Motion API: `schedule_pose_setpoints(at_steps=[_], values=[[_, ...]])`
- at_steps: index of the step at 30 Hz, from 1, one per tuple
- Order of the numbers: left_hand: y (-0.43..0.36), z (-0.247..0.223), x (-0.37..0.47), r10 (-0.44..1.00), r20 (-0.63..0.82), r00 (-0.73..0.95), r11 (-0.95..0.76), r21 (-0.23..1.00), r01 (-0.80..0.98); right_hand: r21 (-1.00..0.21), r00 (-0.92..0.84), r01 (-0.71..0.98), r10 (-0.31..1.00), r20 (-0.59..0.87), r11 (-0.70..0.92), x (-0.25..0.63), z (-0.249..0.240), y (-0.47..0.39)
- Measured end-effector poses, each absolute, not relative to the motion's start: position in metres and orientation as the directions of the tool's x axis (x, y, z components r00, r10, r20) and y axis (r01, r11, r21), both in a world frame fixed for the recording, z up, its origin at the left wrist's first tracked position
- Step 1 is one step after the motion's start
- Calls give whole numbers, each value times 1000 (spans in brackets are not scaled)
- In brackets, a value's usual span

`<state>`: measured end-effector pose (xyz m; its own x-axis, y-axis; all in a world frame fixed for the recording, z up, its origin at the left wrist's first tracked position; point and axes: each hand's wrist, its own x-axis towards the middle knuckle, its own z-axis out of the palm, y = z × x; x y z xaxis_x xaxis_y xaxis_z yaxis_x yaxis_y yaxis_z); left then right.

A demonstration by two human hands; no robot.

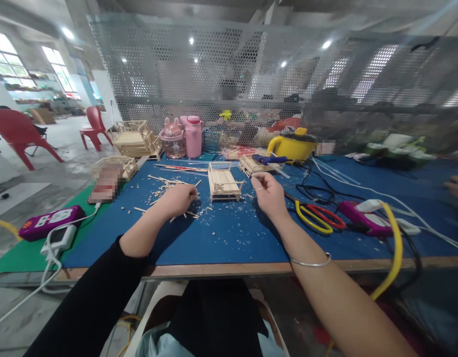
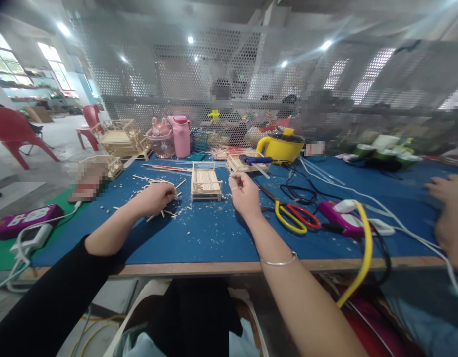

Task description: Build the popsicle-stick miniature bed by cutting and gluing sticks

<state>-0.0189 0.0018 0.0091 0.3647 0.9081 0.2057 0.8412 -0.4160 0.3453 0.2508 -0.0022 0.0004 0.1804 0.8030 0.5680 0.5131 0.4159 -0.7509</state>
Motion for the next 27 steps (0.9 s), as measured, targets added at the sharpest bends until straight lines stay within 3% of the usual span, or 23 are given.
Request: schedule_pose_setpoints(at_steps=[8,12,15,21,27], values=[[-2,10,-15,903,207,377,-430,419,800,-692,131,538,763,633,481,248,3,-11],[-7,12,-7,854,171,492,-503,517,693,-507,-169,618,731,662,602,239,4,-24],[-12,13,1,861,135,491,-458,626,631,-411,-379,612,707,597,676,230,2,-29],[-19,7,17,870,78,488,-331,825,459,-542,-449,491,731,514,683,223,-1,-30],[-21,3,23,897,89,433,-291,857,426,-662,-396,410,776,490,627,219,2,-33]])
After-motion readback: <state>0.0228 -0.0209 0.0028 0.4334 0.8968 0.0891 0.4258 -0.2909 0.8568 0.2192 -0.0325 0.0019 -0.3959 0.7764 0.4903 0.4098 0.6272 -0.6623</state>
